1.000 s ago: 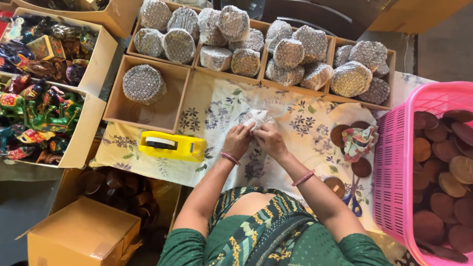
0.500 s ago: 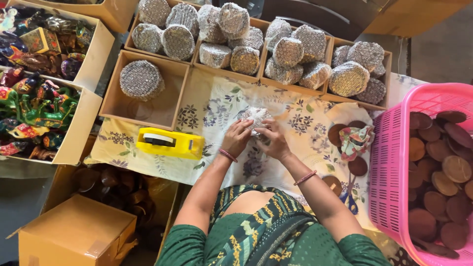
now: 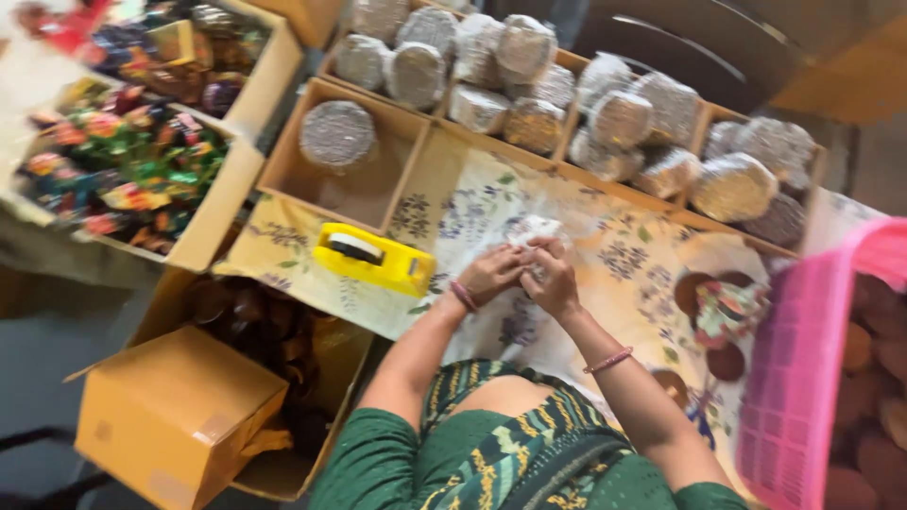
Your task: Wrapping small round discs in plastic film and organizing them into cardboard boxes.
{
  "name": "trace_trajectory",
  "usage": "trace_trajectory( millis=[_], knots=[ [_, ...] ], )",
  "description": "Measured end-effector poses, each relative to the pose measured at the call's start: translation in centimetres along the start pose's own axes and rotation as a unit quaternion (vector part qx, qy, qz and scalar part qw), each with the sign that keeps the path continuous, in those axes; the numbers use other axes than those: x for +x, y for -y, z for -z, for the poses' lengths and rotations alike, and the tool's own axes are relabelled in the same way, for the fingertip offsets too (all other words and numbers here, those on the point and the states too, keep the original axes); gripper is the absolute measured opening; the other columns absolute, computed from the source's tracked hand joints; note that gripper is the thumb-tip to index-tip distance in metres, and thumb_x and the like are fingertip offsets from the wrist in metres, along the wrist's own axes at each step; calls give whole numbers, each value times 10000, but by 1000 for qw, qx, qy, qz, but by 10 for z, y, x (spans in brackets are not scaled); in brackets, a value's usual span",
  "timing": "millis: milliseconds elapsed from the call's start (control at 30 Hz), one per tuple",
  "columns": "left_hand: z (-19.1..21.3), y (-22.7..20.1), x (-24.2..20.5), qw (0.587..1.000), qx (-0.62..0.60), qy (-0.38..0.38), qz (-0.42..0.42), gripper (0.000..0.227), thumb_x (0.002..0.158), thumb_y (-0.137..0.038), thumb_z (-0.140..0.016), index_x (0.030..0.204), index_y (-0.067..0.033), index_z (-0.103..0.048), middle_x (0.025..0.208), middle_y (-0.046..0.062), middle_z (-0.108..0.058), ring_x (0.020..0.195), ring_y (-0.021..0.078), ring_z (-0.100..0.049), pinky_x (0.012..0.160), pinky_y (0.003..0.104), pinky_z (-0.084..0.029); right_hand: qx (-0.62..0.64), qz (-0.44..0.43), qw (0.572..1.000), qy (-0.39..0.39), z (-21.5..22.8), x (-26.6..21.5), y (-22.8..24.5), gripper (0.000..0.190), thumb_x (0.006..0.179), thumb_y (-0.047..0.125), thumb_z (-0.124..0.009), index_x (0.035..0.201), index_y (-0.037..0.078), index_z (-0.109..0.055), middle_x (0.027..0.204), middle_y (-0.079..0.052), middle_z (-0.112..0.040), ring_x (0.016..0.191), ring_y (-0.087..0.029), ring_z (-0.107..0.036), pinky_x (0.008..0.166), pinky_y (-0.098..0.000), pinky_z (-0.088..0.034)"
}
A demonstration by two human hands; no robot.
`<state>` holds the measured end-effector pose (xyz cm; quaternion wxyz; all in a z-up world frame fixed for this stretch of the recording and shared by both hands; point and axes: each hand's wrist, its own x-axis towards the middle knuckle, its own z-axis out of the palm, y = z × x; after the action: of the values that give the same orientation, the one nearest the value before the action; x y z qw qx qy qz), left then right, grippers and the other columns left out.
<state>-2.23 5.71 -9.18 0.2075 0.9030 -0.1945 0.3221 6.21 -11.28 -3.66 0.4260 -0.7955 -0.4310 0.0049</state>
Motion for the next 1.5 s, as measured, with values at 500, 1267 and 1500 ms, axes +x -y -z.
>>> trace_trajectory(
  millis=[500, 1267, 1500],
  knots=[
    [-68, 8, -30, 982, -27, 172, 75, 488, 1037, -311, -424, 1481, -124, -499, 1577, 93, -485, 1478, 234, -433, 1257, 427, -270, 51, -22, 912, 406, -143, 117, 79, 348, 1008, 415, -594, 1114, 117, -739, 1209, -144, -610, 1165, -297, -574, 1010, -397, -464],
    [-88, 5, -50, 980, -72, 116, 144, 496, 1038, -252, -398, 1510, -120, -476, 1590, 67, -459, 1491, 205, -412, 1282, 379, -279, 246, -56, 896, 366, -131, 75, 27, 187, 875, 218, -780, 917, 38, -759, 1377, -152, -667, 1183, -261, -657, 996, -359, -533],
    [-100, 6, -54, 964, -187, 89, 168, 499, 976, -231, -465, 1457, -106, -516, 1563, 99, -497, 1471, 221, -434, 1248, 409, -277, 129, -28, 952, 278, -95, 64, 29, 203, 891, 186, -773, 1016, 27, -767, 1089, -131, -755, 965, -261, -690, 876, -390, -581]
  ],
)
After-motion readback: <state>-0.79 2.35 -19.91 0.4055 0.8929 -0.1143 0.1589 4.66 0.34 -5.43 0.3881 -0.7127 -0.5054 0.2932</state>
